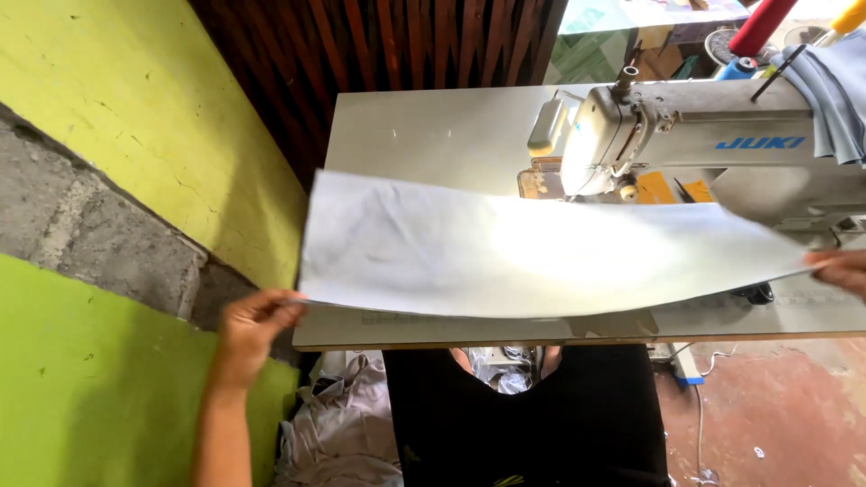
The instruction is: Cutting pieces of fabric into specific shapes using scissors on a sewing table
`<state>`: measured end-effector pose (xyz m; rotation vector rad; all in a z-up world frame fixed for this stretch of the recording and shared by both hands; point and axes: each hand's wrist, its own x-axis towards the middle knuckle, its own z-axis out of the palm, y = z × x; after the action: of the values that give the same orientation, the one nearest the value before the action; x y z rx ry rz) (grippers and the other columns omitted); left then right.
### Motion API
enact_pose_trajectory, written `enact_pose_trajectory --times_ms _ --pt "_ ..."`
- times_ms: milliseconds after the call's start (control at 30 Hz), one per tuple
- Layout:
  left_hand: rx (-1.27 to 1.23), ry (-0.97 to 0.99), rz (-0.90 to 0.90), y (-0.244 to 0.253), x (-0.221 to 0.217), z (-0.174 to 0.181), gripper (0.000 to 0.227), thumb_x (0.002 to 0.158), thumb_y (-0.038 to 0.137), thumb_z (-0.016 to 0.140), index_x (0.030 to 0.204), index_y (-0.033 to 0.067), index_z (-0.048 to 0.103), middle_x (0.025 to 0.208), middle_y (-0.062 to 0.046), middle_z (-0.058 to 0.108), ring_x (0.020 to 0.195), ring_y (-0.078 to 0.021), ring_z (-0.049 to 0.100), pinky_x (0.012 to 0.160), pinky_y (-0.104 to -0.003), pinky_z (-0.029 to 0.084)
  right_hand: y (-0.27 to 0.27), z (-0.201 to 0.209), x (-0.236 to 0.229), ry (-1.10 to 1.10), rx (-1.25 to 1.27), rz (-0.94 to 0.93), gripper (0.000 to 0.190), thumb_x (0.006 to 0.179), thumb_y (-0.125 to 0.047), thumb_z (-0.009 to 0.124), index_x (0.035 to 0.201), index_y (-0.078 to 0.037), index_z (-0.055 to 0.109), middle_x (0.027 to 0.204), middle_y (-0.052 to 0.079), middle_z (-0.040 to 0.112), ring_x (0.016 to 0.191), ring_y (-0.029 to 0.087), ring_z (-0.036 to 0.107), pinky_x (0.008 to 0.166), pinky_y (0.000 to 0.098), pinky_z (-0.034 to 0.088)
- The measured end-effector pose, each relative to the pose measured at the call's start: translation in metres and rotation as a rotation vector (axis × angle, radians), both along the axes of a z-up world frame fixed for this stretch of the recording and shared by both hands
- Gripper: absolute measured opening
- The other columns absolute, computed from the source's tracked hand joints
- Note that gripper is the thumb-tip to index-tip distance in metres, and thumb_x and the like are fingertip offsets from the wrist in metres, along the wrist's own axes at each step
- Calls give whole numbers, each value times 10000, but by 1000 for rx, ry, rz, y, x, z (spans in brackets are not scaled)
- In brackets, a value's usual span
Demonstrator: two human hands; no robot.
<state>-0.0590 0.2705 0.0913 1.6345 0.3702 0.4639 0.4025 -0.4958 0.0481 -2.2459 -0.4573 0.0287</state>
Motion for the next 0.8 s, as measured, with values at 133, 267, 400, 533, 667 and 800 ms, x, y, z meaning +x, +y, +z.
enact_pose_trajectory --times_ms 133,267,400,533,667,800 --pt "281 312 80 -24 -6 -18 162 906 170 717 1057 155 775 1158 -38 796 1132 -228 735 1018 -456 621 47 0 -63 -127 101 83 78 1024 13 662 1065 31 725 1247 121 729 1147 178 651 1118 292 476" --pt "493 277 56 -21 -20 -33 180 897 243 718 1034 155 794 1081 -16 740 1070 -205 691 1020 -440 575 74 20 -91 -162 100 -19 92 1069 23 631 1122 51 701 1324 128 692 1218 208 625 1121 318 462" --pt "508 477 33 -35 -19 -9 212 918 271 707 1077 203 831 1195 21 630 1206 -188 570 1050 -468 515 126 51 -123 -352 247 -17 85 1081 103 651 1128 35 671 1355 177 662 1283 225 622 1194 318 494" --pt "642 331 73 -43 12 5 296 920 256 620 1168 142 735 1303 -50 616 1268 -239 557 1109 -522 471 229 91 -170 -423 252 164 136 956 78 686 1050 -14 720 1252 159 703 1158 219 665 1058 311 515" --pt "754 103 95 -58 49 19 354 1036 224 502 1293 43 666 1313 -114 627 1287 -261 555 1098 -439 460 310 78 -204 -312 66 724 149 852 -108 754 1000 -120 748 1265 73 733 1052 254 767 906 354 590" --pt "854 227 -19 -66 78 4 470 1045 286 478 1456 64 531 1504 -128 537 1406 -281 469 1166 -460 383 333 75 -220 -282 113 794 292 930 -104 684 1217 -52 676 1316 151 682 1244 316 656 1055 433 523"
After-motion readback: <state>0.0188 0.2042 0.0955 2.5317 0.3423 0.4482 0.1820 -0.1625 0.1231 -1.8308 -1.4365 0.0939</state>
